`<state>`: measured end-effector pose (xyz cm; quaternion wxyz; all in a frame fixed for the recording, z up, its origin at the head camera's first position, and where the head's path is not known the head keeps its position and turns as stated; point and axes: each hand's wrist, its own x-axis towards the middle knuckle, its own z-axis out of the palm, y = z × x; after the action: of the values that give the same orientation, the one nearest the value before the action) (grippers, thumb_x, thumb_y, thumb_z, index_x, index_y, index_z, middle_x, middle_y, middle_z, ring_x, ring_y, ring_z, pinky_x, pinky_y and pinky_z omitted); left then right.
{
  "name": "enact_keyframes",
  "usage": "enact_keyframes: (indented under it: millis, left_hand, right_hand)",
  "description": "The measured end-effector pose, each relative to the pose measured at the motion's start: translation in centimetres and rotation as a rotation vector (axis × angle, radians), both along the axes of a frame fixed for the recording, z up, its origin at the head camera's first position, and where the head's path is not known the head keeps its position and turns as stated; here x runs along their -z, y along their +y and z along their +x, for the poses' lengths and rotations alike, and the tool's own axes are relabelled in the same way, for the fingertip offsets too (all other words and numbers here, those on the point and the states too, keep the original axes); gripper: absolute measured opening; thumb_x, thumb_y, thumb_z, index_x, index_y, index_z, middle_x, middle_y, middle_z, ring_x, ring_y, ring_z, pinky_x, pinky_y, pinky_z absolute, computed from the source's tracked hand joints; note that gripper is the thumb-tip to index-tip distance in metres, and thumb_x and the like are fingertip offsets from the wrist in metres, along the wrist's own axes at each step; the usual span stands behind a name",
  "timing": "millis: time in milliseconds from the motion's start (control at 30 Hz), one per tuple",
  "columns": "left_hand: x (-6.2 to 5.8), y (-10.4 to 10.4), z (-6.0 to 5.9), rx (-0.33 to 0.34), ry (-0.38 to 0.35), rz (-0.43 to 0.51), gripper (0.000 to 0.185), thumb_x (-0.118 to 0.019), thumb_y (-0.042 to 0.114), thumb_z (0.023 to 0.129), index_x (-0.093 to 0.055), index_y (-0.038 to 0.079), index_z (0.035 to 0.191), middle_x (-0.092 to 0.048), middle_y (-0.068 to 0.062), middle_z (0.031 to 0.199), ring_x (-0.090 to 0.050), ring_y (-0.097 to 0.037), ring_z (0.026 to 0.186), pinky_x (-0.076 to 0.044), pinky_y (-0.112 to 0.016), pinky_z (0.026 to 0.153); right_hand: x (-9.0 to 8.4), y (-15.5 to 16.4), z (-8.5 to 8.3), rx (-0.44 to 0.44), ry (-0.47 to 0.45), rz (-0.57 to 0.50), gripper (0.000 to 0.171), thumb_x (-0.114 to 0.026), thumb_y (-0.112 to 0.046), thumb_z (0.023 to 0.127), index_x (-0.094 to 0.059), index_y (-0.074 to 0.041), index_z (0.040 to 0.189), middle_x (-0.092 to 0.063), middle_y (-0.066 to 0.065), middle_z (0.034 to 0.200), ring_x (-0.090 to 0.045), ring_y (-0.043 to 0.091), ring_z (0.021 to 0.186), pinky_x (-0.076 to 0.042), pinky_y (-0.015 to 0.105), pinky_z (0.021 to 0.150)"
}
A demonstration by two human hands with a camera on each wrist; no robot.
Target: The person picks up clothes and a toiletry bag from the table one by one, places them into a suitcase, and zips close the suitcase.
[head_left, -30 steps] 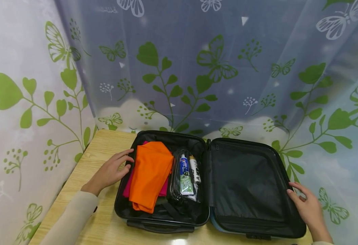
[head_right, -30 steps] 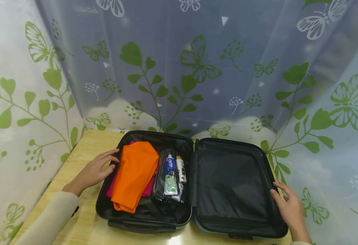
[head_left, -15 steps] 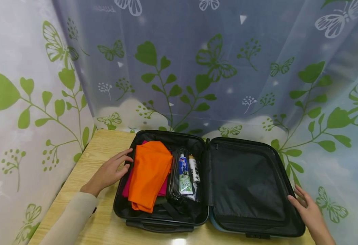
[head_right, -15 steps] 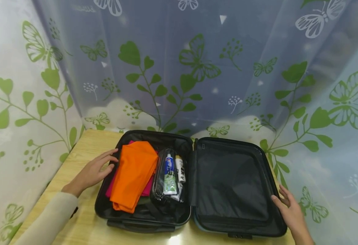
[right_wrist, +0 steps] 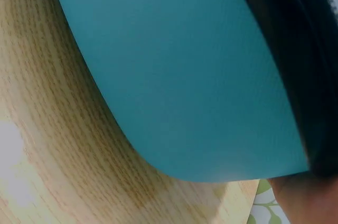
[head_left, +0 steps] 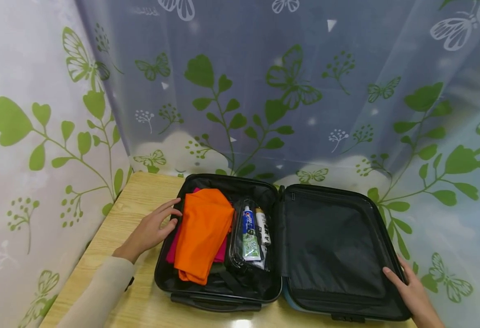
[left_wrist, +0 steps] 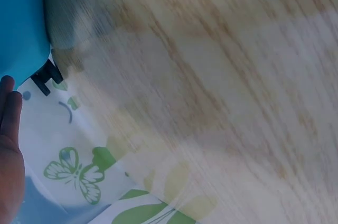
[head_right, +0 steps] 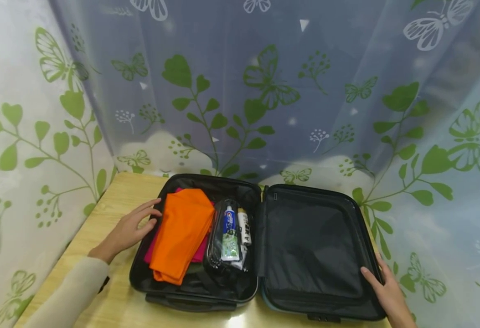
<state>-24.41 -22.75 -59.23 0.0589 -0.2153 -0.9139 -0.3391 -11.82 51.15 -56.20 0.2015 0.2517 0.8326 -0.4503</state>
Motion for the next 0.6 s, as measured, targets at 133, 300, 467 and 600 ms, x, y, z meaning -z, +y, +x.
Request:
enact_keyframes:
  millis: [133, 300, 467, 600]
  left_hand:
    - [0.0, 0.2, 0.1, -0.002, 0.007, 0.045, 0.020, -0.064, 0.018, 0.110, -0.074, 0.019, 0.127, -0.048, -0.006, 0.171, -0.055, -0.038, 0.148, -0.053, -0.062, 0.111]
    - [0.4, 0.5, 0.2, -0.020, 0.013, 0.110, 0.021, -0.066, 0.016, 0.109, -0.075, 0.017, 0.127, -0.050, -0.007, 0.170, -0.052, -0.037, 0.151, -0.053, -0.062, 0.112]
    - [0.9, 0.9, 0.3, -0.039, -0.003, 0.176, 0.021, -0.066, 0.015, 0.109, -0.075, 0.017, 0.128, -0.049, -0.005, 0.170, -0.053, -0.036, 0.151, -0.056, -0.058, 0.110]
    - [1.0, 1.3, 0.3, -0.042, -0.034, 0.234, 0.022, -0.065, 0.013, 0.109, -0.075, 0.017, 0.128, -0.048, -0.004, 0.171, -0.055, -0.036, 0.150, -0.060, -0.055, 0.104]
  right_hand:
    - [0.1, 0.1, 0.2, 0.002, -0.023, -0.011, 0.114, -0.045, -0.076, 0.106, 0.027, -0.012, 0.168, 0.019, 0.040, 0.172, -0.019, 0.068, 0.154, -0.048, 0.070, 0.112]
    - [0.0, 0.1, 0.2, 0.005, -0.020, -0.073, 0.111, -0.043, -0.074, 0.108, 0.027, -0.011, 0.168, 0.017, 0.040, 0.173, -0.027, 0.065, 0.153, -0.053, 0.064, 0.111]
    - [-0.5, 0.2, 0.3, 0.036, -0.056, -0.172, 0.111, -0.044, -0.072, 0.109, 0.034, -0.015, 0.164, 0.037, 0.031, 0.169, -0.002, 0.066, 0.159, -0.040, 0.072, 0.120]
    - [-1.1, 0.4, 0.3, 0.044, -0.075, -0.215, 0.110, -0.044, -0.070, 0.110, 0.036, -0.015, 0.162, 0.043, 0.027, 0.167, 0.009, 0.066, 0.159, -0.031, 0.075, 0.123]
